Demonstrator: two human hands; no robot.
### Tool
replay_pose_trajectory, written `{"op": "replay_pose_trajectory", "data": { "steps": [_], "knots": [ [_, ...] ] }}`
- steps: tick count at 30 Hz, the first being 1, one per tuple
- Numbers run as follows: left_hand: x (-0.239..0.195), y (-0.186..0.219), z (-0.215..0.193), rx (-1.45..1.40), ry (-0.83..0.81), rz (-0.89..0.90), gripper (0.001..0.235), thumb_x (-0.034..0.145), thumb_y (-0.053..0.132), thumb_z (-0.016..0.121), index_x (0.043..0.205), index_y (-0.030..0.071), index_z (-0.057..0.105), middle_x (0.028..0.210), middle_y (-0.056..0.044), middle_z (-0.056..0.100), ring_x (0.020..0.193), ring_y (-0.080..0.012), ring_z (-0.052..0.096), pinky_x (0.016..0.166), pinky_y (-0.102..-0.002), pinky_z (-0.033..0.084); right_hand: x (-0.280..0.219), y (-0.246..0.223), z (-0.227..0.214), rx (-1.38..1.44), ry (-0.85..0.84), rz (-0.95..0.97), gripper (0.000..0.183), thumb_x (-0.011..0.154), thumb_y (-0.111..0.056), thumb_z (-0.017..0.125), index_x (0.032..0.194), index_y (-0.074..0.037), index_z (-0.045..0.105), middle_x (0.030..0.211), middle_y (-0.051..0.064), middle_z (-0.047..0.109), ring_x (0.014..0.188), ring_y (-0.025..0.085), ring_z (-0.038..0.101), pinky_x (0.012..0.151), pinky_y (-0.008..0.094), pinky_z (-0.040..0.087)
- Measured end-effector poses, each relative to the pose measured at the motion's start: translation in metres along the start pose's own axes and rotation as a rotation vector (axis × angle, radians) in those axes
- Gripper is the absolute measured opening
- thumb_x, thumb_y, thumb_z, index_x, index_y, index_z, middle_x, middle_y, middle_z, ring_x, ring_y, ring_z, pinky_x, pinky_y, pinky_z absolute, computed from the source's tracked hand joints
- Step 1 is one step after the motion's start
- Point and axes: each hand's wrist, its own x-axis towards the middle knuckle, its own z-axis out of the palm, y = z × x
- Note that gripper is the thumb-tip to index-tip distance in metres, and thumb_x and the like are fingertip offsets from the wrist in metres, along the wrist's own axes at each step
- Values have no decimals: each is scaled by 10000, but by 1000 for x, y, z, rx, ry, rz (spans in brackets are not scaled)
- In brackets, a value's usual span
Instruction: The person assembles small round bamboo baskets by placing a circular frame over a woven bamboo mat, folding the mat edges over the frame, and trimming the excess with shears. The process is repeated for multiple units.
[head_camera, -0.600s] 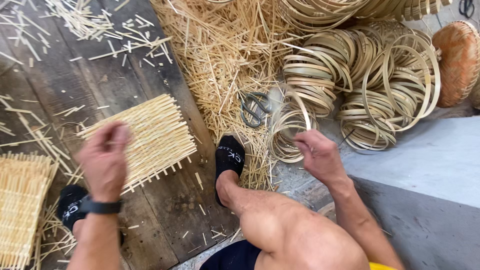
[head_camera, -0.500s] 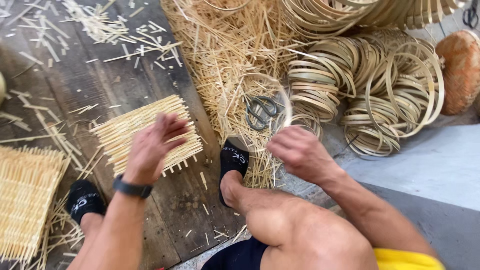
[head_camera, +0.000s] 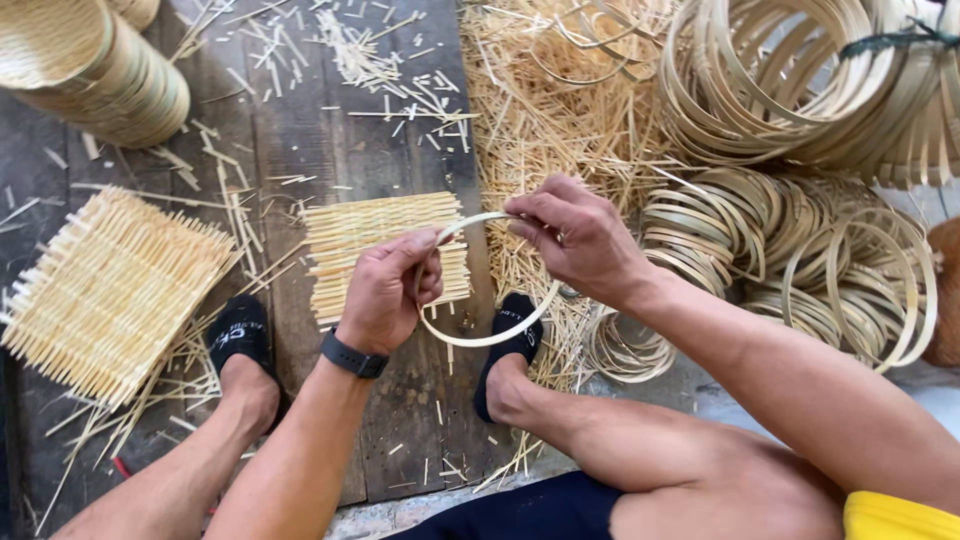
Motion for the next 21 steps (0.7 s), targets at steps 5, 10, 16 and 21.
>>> {"op": "replay_pose_trajectory", "data": {
  "steps": [5, 10, 16, 21],
  "knots": [
    [-23, 32, 8, 1478, 18, 1338, 277, 915, 116, 691, 1187, 65, 676, 1119, -58, 585, 1032, -214, 588, 885, -347, 499, 10, -1, 4, 56, -55, 68, 121, 906, -64, 751, 1008, -12, 712, 945, 94, 655, 818, 164, 672, 737, 301, 570],
    [-33, 54, 8, 2173, -585, 1712, 255, 882, 241, 687, 1102, 112, 690, 1045, 18, 592, 1023, -167, 548, 857, -308, 400, 14, 4, 3, 248, -173, 384, 156, 853, -105, 801, 967, -37, 720, 830, 29, 726, 724, 62, 655, 641, 219, 550],
    [-41, 45, 0, 2063, -539, 1715, 247, 916, 230, 676, 1130, 111, 708, 978, 42, 587, 991, -137, 540, 863, -282, 435, 7, -7, 14, 208, -61, 401, 251, 793, -114, 863, 944, -38, 678, 782, 27, 698, 643, 71, 604, 547, 228, 497],
    [-30, 28, -11, 1860, -362, 1437, 428, 1006, 475, 624, 1045, 53, 679, 856, -87, 678, 818, -211, 642, 770, -368, 523, -7, -25, 30, 483, -111, 140, 116, 870, -62, 769, 944, -53, 681, 859, 26, 695, 742, 59, 646, 619, 210, 554]
  ]
}}
